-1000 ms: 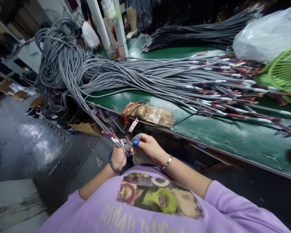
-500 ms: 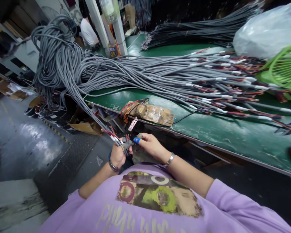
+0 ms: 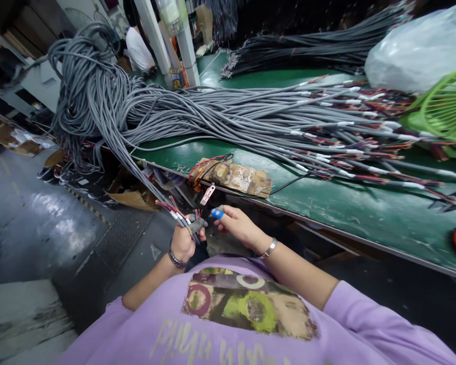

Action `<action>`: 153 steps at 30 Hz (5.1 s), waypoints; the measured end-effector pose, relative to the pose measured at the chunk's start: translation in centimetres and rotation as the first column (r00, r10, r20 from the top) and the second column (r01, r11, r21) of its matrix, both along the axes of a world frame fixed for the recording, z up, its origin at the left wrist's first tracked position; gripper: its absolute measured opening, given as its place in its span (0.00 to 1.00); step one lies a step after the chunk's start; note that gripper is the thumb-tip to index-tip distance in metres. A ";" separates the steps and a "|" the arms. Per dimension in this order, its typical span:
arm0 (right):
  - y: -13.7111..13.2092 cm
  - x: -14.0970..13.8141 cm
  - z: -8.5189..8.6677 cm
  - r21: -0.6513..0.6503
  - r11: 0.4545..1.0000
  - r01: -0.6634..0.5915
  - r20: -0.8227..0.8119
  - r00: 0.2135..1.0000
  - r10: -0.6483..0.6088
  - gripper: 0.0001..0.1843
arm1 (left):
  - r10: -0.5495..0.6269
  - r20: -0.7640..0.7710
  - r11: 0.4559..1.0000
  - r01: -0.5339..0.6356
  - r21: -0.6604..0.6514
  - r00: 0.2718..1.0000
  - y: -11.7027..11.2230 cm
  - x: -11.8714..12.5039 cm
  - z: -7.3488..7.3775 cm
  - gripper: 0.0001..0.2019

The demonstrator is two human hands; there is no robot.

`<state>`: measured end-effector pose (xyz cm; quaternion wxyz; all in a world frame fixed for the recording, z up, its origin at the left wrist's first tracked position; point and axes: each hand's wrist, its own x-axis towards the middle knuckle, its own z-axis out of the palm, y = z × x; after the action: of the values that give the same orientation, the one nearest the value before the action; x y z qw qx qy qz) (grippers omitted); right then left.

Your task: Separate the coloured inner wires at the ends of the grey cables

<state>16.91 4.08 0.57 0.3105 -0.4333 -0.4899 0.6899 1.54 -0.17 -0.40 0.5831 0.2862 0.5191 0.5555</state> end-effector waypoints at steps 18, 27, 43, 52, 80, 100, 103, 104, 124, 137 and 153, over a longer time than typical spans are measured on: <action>-0.8 -0.9 -0.9 -0.081 0.996 0.034 -0.058 0.998 -0.039 0.17 | 0.006 -0.001 1.000 -0.006 0.006 1.000 0.0 0.2 0.0 0.11; -0.9 -1.1 -1.5 -0.058 0.997 0.059 -0.124 0.990 -0.066 0.14 | -0.028 -0.017 1.000 0.028 -0.006 0.999 -0.3 0.1 -0.2 0.13; -1.3 -1.2 -1.2 -0.113 0.993 -0.020 -0.240 0.971 -0.008 0.17 | -0.028 -0.009 0.999 0.028 -0.019 1.000 -0.4 0.4 0.1 0.16; -1.3 -1.2 -1.5 -0.159 0.987 0.007 -0.240 0.970 -0.046 0.17 | -0.037 -0.023 0.999 0.037 -0.013 0.999 -0.2 0.5 -0.1 0.17; -1.5 -2.0 -1.4 -0.187 0.963 0.195 -0.158 0.961 -0.226 0.12 | -0.055 -0.080 0.998 0.053 -0.024 0.995 -0.4 0.9 -1.7 0.18; -1.5 -1.5 -2.3 -0.171 0.981 0.095 -0.421 0.893 -0.160 0.21 | -0.114 -0.047 0.993 0.114 0.015 0.992 -0.5 0.5 -0.7 0.16; -1.2 -1.3 -2.6 -0.047 0.988 0.146 -0.342 0.927 -0.153 0.22 | -0.081 -0.082 0.997 0.082 0.008 0.993 -0.6 0.5 -0.8 0.17; -1.1 -1.2 -2.6 0.001 0.987 0.159 -0.311 0.938 -0.151 0.21 | -0.067 -0.086 0.998 0.068 0.005 0.994 -0.6 0.5 -0.8 0.17; -1.5 -1.7 -1.8 0.055 0.984 0.172 -0.240 0.958 -0.154 0.17 | -0.006 -0.045 1.000 0.006 0.020 0.999 -0.6 0.9 -0.7 0.14; -1.4 -1.5 -1.5 0.117 0.981 0.153 -0.170 0.977 -0.132 0.16 | 0.000 -0.072 1.000 0.002 0.027 0.997 -0.6 0.7 -1.2 0.14; -1.2 -1.2 -1.1 0.015 0.988 0.155 -0.246 0.958 -0.146 0.18 | -0.058 -0.064 0.998 0.059 0.008 0.996 -0.6 0.5 -0.6 0.16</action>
<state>15.74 2.87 -0.56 0.4272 -0.3757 -0.4253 0.7039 2.04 -0.73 -1.00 0.5809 0.3217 0.5261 0.5313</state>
